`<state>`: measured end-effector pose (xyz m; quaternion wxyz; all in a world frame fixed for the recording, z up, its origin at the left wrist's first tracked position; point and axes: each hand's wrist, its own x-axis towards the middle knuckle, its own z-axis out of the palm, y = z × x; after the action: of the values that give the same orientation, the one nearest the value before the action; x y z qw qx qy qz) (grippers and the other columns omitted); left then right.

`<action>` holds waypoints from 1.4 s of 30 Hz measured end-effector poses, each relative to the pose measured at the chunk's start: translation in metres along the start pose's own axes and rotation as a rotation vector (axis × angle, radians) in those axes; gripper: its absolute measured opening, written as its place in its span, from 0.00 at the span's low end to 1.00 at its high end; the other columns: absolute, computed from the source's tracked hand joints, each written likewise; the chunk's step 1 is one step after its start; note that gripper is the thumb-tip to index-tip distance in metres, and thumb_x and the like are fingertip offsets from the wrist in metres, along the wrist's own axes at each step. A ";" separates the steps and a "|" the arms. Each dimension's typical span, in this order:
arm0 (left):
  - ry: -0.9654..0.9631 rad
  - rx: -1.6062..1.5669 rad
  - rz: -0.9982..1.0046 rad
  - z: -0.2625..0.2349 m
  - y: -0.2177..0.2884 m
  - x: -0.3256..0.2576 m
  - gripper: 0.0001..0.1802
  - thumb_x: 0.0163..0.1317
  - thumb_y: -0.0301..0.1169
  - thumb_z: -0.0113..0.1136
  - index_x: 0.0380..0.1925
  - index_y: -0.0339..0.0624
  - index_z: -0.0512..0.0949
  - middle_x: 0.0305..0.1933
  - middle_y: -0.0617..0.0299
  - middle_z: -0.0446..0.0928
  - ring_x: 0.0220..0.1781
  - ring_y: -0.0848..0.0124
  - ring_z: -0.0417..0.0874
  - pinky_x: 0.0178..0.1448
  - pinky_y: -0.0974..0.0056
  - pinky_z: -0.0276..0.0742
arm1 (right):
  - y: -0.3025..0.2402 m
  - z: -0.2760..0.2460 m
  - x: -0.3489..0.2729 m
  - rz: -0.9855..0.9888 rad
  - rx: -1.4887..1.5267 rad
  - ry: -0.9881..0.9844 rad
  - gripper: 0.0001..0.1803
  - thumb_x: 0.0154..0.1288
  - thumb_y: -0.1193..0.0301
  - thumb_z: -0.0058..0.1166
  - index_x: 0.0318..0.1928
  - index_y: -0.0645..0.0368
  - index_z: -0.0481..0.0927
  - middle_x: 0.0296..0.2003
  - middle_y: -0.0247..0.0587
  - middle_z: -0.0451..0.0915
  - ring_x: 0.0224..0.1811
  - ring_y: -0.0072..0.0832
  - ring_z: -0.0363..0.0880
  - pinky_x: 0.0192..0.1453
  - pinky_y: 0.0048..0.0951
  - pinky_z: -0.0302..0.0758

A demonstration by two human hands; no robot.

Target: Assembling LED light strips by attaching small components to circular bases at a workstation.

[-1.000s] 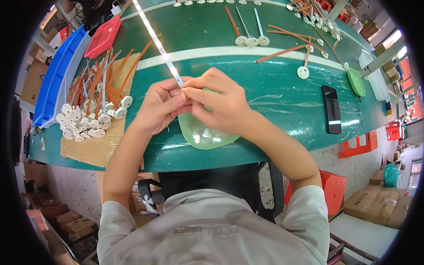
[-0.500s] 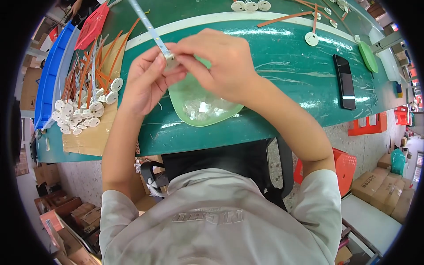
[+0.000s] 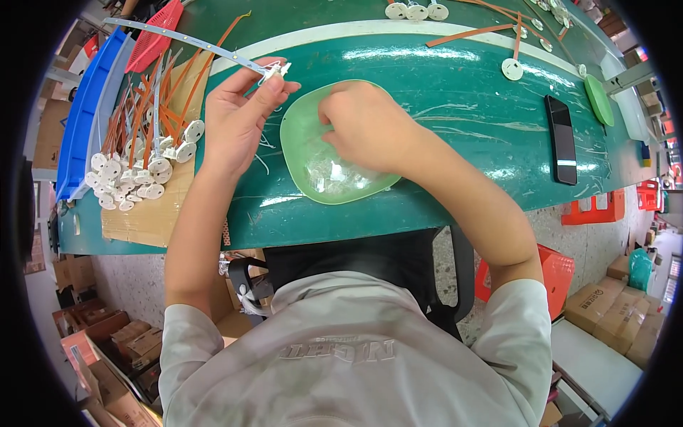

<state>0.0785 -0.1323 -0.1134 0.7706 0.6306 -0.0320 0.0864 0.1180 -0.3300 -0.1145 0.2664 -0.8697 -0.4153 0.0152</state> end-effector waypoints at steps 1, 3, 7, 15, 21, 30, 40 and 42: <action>-0.015 -0.012 -0.009 0.001 0.001 0.000 0.19 0.62 0.27 0.70 0.51 0.31 0.80 0.43 0.57 0.84 0.45 0.72 0.86 0.52 0.68 0.80 | -0.002 0.000 0.001 0.008 0.000 -0.032 0.09 0.54 0.74 0.64 0.36 0.65 0.83 0.40 0.52 0.82 0.43 0.48 0.83 0.49 0.42 0.79; -0.032 -0.004 -0.013 0.001 -0.001 -0.001 0.19 0.61 0.27 0.70 0.51 0.31 0.80 0.43 0.57 0.84 0.45 0.72 0.86 0.51 0.69 0.80 | -0.005 0.000 0.001 0.017 0.000 -0.062 0.09 0.55 0.73 0.64 0.35 0.65 0.84 0.39 0.55 0.83 0.45 0.49 0.83 0.52 0.43 0.79; -0.052 0.028 -0.031 0.001 -0.001 -0.002 0.20 0.61 0.26 0.71 0.51 0.32 0.80 0.43 0.59 0.84 0.44 0.74 0.85 0.50 0.70 0.79 | -0.008 -0.002 0.004 0.093 0.024 -0.130 0.06 0.56 0.76 0.61 0.34 0.65 0.84 0.38 0.55 0.83 0.45 0.48 0.83 0.52 0.43 0.79; -0.061 0.058 -0.022 0.004 -0.002 -0.001 0.19 0.60 0.27 0.72 0.51 0.34 0.80 0.43 0.62 0.83 0.40 0.78 0.83 0.48 0.71 0.79 | -0.002 0.008 0.006 -0.152 0.185 0.066 0.08 0.55 0.80 0.57 0.37 0.65 0.83 0.31 0.54 0.83 0.39 0.49 0.84 0.46 0.46 0.80; -0.046 0.089 -0.004 0.002 -0.002 -0.002 0.20 0.58 0.25 0.72 0.51 0.34 0.80 0.45 0.60 0.83 0.43 0.76 0.83 0.50 0.69 0.79 | -0.009 0.008 0.007 -0.058 -0.027 -0.168 0.10 0.57 0.80 0.57 0.41 0.62 0.82 0.35 0.50 0.82 0.40 0.50 0.82 0.47 0.43 0.78; -0.135 -0.356 0.099 -0.008 0.004 -0.005 0.25 0.60 0.16 0.64 0.59 0.32 0.72 0.60 0.47 0.77 0.64 0.53 0.78 0.65 0.58 0.77 | -0.016 -0.020 -0.002 -0.235 0.329 0.412 0.09 0.58 0.80 0.62 0.40 0.62 0.85 0.35 0.45 0.85 0.36 0.34 0.86 0.43 0.29 0.80; -0.325 -0.547 0.081 -0.001 0.002 -0.013 0.28 0.56 0.18 0.69 0.58 0.36 0.72 0.63 0.48 0.75 0.69 0.50 0.73 0.74 0.48 0.69 | -0.023 -0.008 -0.002 -0.322 0.536 0.644 0.06 0.57 0.82 0.64 0.37 0.63 0.86 0.32 0.43 0.87 0.33 0.28 0.86 0.40 0.25 0.81; -0.319 -0.551 0.078 0.001 0.001 -0.013 0.28 0.56 0.18 0.69 0.57 0.36 0.72 0.63 0.47 0.75 0.69 0.50 0.73 0.74 0.48 0.69 | -0.023 -0.006 -0.001 -0.301 0.528 0.647 0.06 0.57 0.82 0.64 0.36 0.63 0.86 0.32 0.43 0.87 0.33 0.29 0.86 0.39 0.25 0.80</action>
<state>0.0660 -0.1345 -0.1141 0.8938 0.4020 -0.1989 0.0041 0.1022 -0.3217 -0.0986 0.5950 -0.6617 -0.4142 -0.1913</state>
